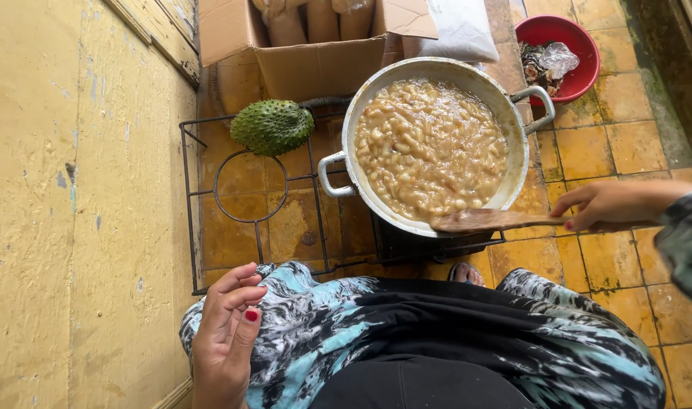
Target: Stirring a thick mixture in a pot on a floor-level stove using a wooden spoon
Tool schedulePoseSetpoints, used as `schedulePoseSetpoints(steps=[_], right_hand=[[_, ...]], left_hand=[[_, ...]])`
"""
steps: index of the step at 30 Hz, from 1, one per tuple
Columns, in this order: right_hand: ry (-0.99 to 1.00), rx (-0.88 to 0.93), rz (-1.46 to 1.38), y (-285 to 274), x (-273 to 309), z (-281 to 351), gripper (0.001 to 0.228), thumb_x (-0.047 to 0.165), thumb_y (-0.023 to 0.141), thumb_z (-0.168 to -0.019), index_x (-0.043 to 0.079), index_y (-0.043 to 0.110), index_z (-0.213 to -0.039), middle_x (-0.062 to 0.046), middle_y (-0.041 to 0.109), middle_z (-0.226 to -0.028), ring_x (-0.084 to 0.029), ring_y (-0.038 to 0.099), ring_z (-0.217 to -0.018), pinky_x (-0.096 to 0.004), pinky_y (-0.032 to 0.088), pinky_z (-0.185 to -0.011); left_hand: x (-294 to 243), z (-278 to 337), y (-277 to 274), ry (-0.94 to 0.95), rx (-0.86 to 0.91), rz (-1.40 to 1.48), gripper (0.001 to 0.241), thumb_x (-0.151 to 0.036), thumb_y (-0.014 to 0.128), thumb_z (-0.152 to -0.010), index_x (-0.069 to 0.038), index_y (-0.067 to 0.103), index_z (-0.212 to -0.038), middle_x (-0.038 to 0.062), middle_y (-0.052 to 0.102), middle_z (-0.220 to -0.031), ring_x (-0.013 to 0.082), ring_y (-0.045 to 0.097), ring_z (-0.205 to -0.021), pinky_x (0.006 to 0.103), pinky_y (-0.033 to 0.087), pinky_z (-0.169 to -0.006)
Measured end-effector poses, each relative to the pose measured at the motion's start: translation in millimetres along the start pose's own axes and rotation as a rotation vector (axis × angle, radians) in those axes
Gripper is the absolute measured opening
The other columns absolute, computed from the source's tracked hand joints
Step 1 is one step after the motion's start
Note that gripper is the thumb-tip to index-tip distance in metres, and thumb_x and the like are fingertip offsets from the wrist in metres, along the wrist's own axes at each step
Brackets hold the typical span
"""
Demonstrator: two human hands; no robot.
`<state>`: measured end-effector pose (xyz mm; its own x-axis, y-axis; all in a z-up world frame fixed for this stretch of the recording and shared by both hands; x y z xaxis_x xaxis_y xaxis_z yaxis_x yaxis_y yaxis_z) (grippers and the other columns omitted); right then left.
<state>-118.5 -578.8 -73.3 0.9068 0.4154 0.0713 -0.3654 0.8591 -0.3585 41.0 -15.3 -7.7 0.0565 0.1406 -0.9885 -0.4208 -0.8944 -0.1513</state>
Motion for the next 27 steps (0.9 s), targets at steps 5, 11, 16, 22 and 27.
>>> schedulePoseSetpoints(steps=[5,11,16,22,27], right_hand=[[-0.174,-0.012,-0.168,75,31,-35,0.033,0.006,0.069,-0.094,0.009,0.073,-0.126,-0.01,0.053,-0.081,-0.019,0.041,-0.06,-0.029,0.033,-0.05],[-0.287,-0.115,-0.426,122,82,-68,0.045,0.012,0.064,-0.096,0.007,0.058,-0.141,-0.011,0.061,-0.093,-0.016,0.048,-0.064,-0.027,0.04,-0.052],[-0.381,-0.086,-0.774,116,97,-77,0.042,0.008,0.066,-0.094,0.001,0.062,-0.136,-0.006,0.056,-0.073,-0.013,0.047,-0.053,-0.024,0.039,-0.041],[-0.492,0.04,-1.001,70,77,-63,0.034,0.007,0.049,-0.102,-0.004,0.051,-0.135,-0.012,0.054,-0.088,-0.016,0.051,-0.064,-0.025,0.048,-0.054],[-0.461,-0.091,-1.039,40,55,-56,0.02,0.015,0.046,-0.106,0.006,0.051,-0.123,-0.014,0.049,-0.082,-0.019,0.044,-0.06,-0.03,0.036,-0.051]], left_hand=[[-2,-2,0,0.01,-0.002,-0.011,0.023,-0.022,0.056,-0.1,-0.007,0.069,-0.111,0.016,0.056,-0.141,0.0265,0.059,-0.13,0.042,0.051,-0.112],[-5,-6,6,0.005,0.002,-0.033,0.023,-0.02,0.056,-0.1,-0.006,0.069,-0.112,0.016,0.057,-0.14,0.0264,0.058,-0.133,0.0415,0.052,-0.111],[-6,-9,9,-0.015,-0.002,-0.038,0.024,-0.019,0.056,-0.1,-0.005,0.069,-0.112,0.015,0.058,-0.139,0.0275,0.056,-0.138,0.0429,0.05,-0.114],[-5,-12,11,-0.005,-0.001,-0.04,0.022,-0.018,0.056,-0.1,-0.006,0.069,-0.112,0.016,0.057,-0.139,0.0276,0.056,-0.138,0.0432,0.05,-0.114],[-4,-13,12,-0.017,0.014,-0.07,0.024,-0.02,0.055,-0.1,-0.005,0.069,-0.112,0.015,0.057,-0.14,0.0277,0.057,-0.137,0.0426,0.051,-0.113]])
Point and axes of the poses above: each hand's wrist, its own z-axis away from the middle knuckle, its own y-axis out of the palm, x = y × z, the point moved 4 cm from there along -z, towards the middle knuckle
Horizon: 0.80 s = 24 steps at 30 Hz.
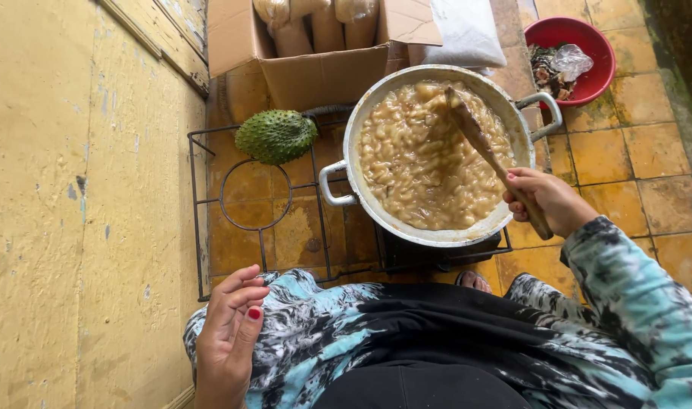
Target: Stirring a thick mixture in a pot on a floor-level stove using a wooden spoon
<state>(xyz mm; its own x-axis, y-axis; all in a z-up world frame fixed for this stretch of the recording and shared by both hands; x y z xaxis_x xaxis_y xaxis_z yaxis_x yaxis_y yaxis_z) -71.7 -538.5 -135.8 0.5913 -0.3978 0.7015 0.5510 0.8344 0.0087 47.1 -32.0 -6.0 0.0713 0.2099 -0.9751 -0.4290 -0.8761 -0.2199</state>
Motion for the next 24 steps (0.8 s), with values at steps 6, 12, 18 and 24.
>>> schedulePoseSetpoints(steps=[6,12,18,24], right_hand=[[0.066,-0.013,0.385,4,-24,-20,0.027,0.01,0.054,-0.104,-0.005,0.06,-0.125,-0.014,0.055,-0.084,-0.02,0.047,-0.059,-0.029,0.044,-0.048],[0.072,-0.118,1.427,-18,54,26,0.034,0.035,0.058,-0.1,0.029,0.066,-0.132,-0.009,0.077,-0.12,-0.029,0.072,-0.102,-0.042,0.055,-0.088],[0.247,-0.324,2.022,14,141,134,0.035,0.025,0.034,-0.105,0.03,0.067,-0.115,0.002,0.08,-0.093,-0.016,0.077,-0.083,-0.034,0.063,-0.074],[0.043,-0.493,2.148,-19,99,89,0.03,0.026,0.044,-0.096,0.028,0.068,-0.113,0.004,0.071,-0.084,-0.01,0.071,-0.069,-0.025,0.055,-0.061]], left_hand=[[-4,0,5,-0.008,-0.005,0.011,0.024,-0.017,0.056,-0.099,-0.004,0.07,-0.113,0.015,0.058,-0.138,0.0258,0.057,-0.136,0.0403,0.049,-0.114],[-3,2,4,-0.017,0.009,-0.001,0.024,-0.019,0.056,-0.099,-0.005,0.07,-0.113,0.014,0.058,-0.139,0.0259,0.057,-0.137,0.041,0.049,-0.114],[5,7,-2,-0.005,-0.007,-0.011,0.027,-0.024,0.056,-0.098,-0.005,0.069,-0.111,0.014,0.058,-0.141,0.0247,0.063,-0.127,0.0391,0.054,-0.104],[3,11,-6,0.021,-0.043,-0.047,0.032,-0.025,0.056,-0.097,0.001,0.069,-0.109,0.019,0.061,-0.139,0.0289,0.063,-0.128,0.0421,0.055,-0.109]])
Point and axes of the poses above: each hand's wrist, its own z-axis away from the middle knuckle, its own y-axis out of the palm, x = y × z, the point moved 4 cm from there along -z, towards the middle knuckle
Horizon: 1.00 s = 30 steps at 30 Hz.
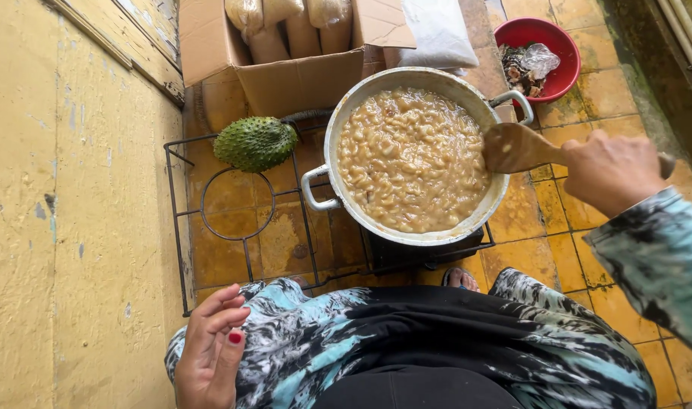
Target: Stirring a thick mixture in a pot on a floor-level stove using a wooden spoon
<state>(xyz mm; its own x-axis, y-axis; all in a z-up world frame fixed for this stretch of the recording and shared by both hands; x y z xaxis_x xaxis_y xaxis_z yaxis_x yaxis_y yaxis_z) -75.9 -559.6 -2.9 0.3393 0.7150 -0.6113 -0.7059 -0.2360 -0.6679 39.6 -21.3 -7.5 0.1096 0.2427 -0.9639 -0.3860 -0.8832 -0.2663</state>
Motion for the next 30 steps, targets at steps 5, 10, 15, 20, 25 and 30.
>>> schedulePoseSetpoints(steps=[5,10,15,20,25,30], right_hand=[[-0.033,0.041,-0.326,66,27,-56,0.038,0.035,0.048,-0.1,0.037,0.058,-0.137,-0.004,0.068,-0.103,-0.022,0.07,-0.084,-0.036,0.059,-0.072],[-0.11,0.028,-0.563,86,67,-98,0.044,0.035,0.06,-0.094,0.037,0.055,-0.138,-0.004,0.068,-0.117,-0.028,0.069,-0.095,-0.044,0.058,-0.077],[-0.115,-0.087,-0.639,86,81,-108,0.05,0.045,0.058,-0.093,0.037,0.054,-0.143,-0.004,0.064,-0.13,-0.038,0.067,-0.107,-0.052,0.053,-0.087],[-0.195,-0.573,-0.398,73,90,-80,0.038,0.032,0.059,-0.097,0.029,0.06,-0.135,-0.005,0.071,-0.103,-0.027,0.07,-0.079,-0.04,0.057,-0.059],[-0.282,-0.83,-0.092,44,99,-30,0.034,0.024,0.056,-0.103,0.015,0.058,-0.136,-0.006,0.072,-0.096,-0.017,0.07,-0.068,-0.03,0.058,-0.054],[-0.297,-0.88,0.0,29,86,1,0.033,0.023,0.052,-0.106,0.024,0.059,-0.138,0.003,0.071,-0.092,-0.011,0.066,-0.065,-0.024,0.052,-0.052]], left_hand=[[8,-1,0,-0.002,-0.061,0.049,0.027,-0.021,0.058,-0.097,0.001,0.072,-0.107,0.019,0.063,-0.136,0.0277,0.065,-0.124,0.0393,0.054,-0.106],[20,-3,-5,0.007,-0.034,0.06,0.025,-0.022,0.058,-0.097,-0.003,0.072,-0.107,0.018,0.062,-0.139,0.0281,0.064,-0.125,0.0399,0.054,-0.106],[14,-4,-2,0.017,-0.04,0.071,0.027,-0.023,0.058,-0.098,-0.002,0.072,-0.108,0.019,0.062,-0.138,0.0269,0.063,-0.123,0.0395,0.053,-0.106],[20,-7,2,0.041,-0.012,0.104,0.029,-0.023,0.057,-0.099,-0.001,0.072,-0.11,0.02,0.06,-0.139,0.0283,0.063,-0.125,0.0401,0.052,-0.106],[12,-8,6,0.072,0.026,0.12,0.028,-0.022,0.057,-0.098,-0.001,0.071,-0.111,0.021,0.06,-0.139,0.0295,0.063,-0.125,0.0411,0.053,-0.106],[11,-6,1,0.066,0.066,0.087,0.028,-0.024,0.056,-0.099,-0.003,0.07,-0.111,0.02,0.058,-0.141,0.0289,0.061,-0.128,0.043,0.052,-0.109]])
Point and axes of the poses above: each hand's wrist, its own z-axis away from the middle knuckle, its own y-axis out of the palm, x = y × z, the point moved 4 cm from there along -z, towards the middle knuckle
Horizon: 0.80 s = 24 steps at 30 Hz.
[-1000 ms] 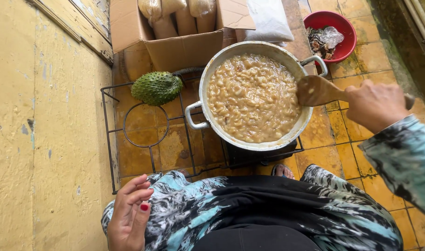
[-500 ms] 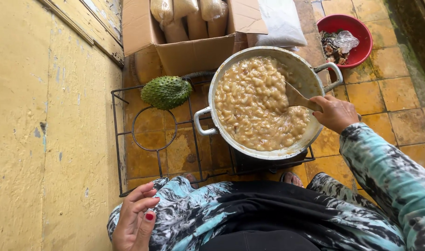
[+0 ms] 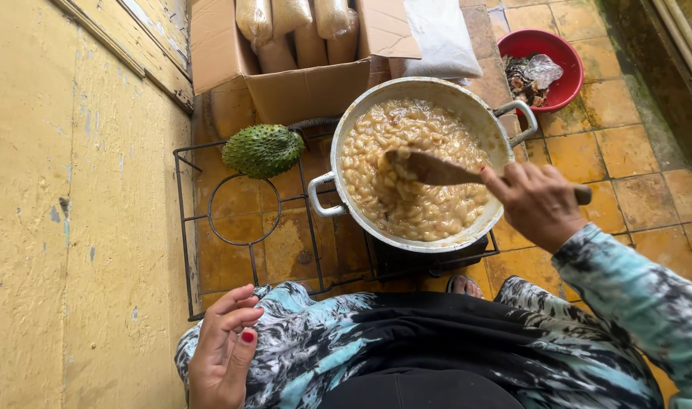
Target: Stirring a thick mixture in a pot on a floor-level stove using a wooden spoon
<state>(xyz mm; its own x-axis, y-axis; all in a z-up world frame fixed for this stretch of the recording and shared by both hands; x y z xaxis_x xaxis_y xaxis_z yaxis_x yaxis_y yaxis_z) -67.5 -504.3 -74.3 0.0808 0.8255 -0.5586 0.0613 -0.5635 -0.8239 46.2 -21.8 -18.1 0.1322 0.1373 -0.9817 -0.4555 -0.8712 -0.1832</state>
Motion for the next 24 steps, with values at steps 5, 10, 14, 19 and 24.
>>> schedulePoseSetpoints(steps=[5,10,14,19,24], right_hand=[[0.175,0.359,0.103,-31,-44,-13,0.03,0.033,0.036,-0.114,0.022,0.061,-0.126,0.004,0.066,-0.082,-0.012,0.066,-0.063,-0.027,0.056,-0.055],[0.26,0.671,0.073,-34,-67,-5,0.038,0.024,0.033,-0.111,0.017,0.069,-0.105,-0.002,0.071,-0.087,-0.017,0.072,-0.071,-0.033,0.056,-0.065],[0.421,0.988,-0.205,-11,-63,9,0.026,0.032,0.05,-0.095,0.032,0.071,-0.11,0.002,0.078,-0.095,-0.018,0.077,-0.085,-0.035,0.06,-0.074],[0.581,0.939,-0.596,67,-28,21,0.044,0.041,0.071,-0.09,0.031,0.066,-0.132,-0.008,0.074,-0.126,-0.028,0.072,-0.11,-0.043,0.058,-0.087],[0.62,0.758,-0.778,96,0,4,0.041,0.033,0.069,-0.094,0.029,0.063,-0.134,-0.008,0.071,-0.124,-0.031,0.067,-0.107,-0.046,0.052,-0.089]], left_hand=[[-3,6,-4,0.005,-0.019,0.019,0.028,-0.022,0.056,-0.099,-0.001,0.069,-0.111,0.02,0.058,-0.141,0.0288,0.061,-0.127,0.0428,0.053,-0.108],[2,13,-10,0.013,-0.054,0.06,0.027,-0.02,0.055,-0.099,0.0,0.069,-0.112,0.021,0.059,-0.14,0.0296,0.061,-0.127,0.0428,0.052,-0.109],[2,15,-13,-0.002,-0.113,0.023,0.028,-0.022,0.056,-0.099,0.0,0.071,-0.109,0.02,0.061,-0.138,0.0283,0.063,-0.124,0.0411,0.053,-0.107],[2,11,-13,-0.017,-0.125,0.013,0.027,-0.025,0.057,-0.099,-0.003,0.071,-0.107,0.019,0.061,-0.139,0.0275,0.063,-0.125,0.0406,0.053,-0.108],[3,7,-8,-0.009,-0.113,0.011,0.029,-0.024,0.057,-0.099,-0.002,0.071,-0.109,0.019,0.061,-0.139,0.0275,0.063,-0.123,0.0402,0.052,-0.106]])
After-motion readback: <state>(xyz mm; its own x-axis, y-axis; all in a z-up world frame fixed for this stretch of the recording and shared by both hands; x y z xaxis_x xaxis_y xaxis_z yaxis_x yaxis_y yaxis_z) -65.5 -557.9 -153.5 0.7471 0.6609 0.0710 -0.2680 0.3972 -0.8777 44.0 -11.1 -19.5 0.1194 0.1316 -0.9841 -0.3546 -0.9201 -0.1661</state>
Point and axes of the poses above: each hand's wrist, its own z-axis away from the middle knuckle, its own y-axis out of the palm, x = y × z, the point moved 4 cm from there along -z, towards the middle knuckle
